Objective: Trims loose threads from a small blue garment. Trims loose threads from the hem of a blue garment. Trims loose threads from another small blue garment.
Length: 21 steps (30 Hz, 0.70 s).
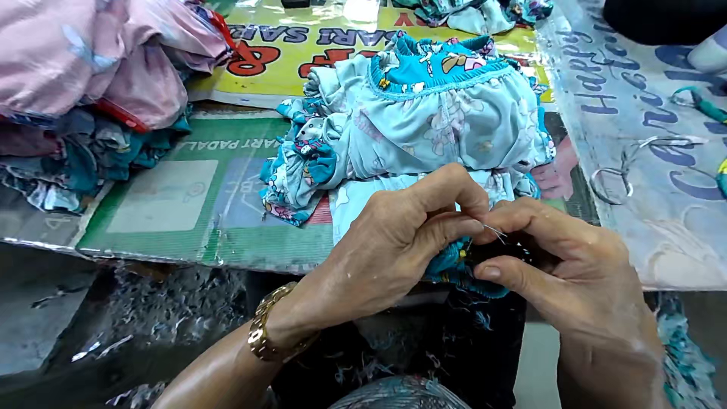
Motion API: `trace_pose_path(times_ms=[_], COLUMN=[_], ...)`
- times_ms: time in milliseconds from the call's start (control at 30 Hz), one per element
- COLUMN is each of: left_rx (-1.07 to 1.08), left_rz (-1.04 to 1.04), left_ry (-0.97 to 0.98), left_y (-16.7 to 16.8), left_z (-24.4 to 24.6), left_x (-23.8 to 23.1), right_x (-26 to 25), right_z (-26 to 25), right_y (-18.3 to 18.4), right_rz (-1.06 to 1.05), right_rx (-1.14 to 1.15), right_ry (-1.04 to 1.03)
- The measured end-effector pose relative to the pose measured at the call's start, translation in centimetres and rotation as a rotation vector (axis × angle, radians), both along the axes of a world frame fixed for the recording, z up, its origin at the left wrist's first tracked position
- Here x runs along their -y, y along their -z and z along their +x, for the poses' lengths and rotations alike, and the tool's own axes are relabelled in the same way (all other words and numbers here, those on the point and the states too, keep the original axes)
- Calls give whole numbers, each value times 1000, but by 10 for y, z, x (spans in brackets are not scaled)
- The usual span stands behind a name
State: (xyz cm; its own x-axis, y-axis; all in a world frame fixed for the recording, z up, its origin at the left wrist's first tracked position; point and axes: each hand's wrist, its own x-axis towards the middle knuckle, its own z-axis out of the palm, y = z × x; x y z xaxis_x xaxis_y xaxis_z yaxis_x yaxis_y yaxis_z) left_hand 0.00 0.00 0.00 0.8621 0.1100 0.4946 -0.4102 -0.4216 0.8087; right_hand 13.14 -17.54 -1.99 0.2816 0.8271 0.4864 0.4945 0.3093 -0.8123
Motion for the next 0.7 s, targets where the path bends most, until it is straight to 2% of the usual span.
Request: trace_pose_path(times_ms=[100,400,500,567,700], left_rx=[-31,-30,-38,-59,-99], left_rz=[-99,-226,-358,-444,-471], left_ry=[35,28,58,94,182], left_y=[4,12,14,13,14], left_z=[2,4,5,5,3], left_x=[0,2,0,-1,-5], right_x=[-1,-2,0,-3,5], right_z=[0,1,5,10,25], right_y=[3,10,10,12,7], right_rz=[7,61,-51,-55,59], right_rx=[-26,-131,23,72,-239], right_ry=[14,24,138,165,-38])
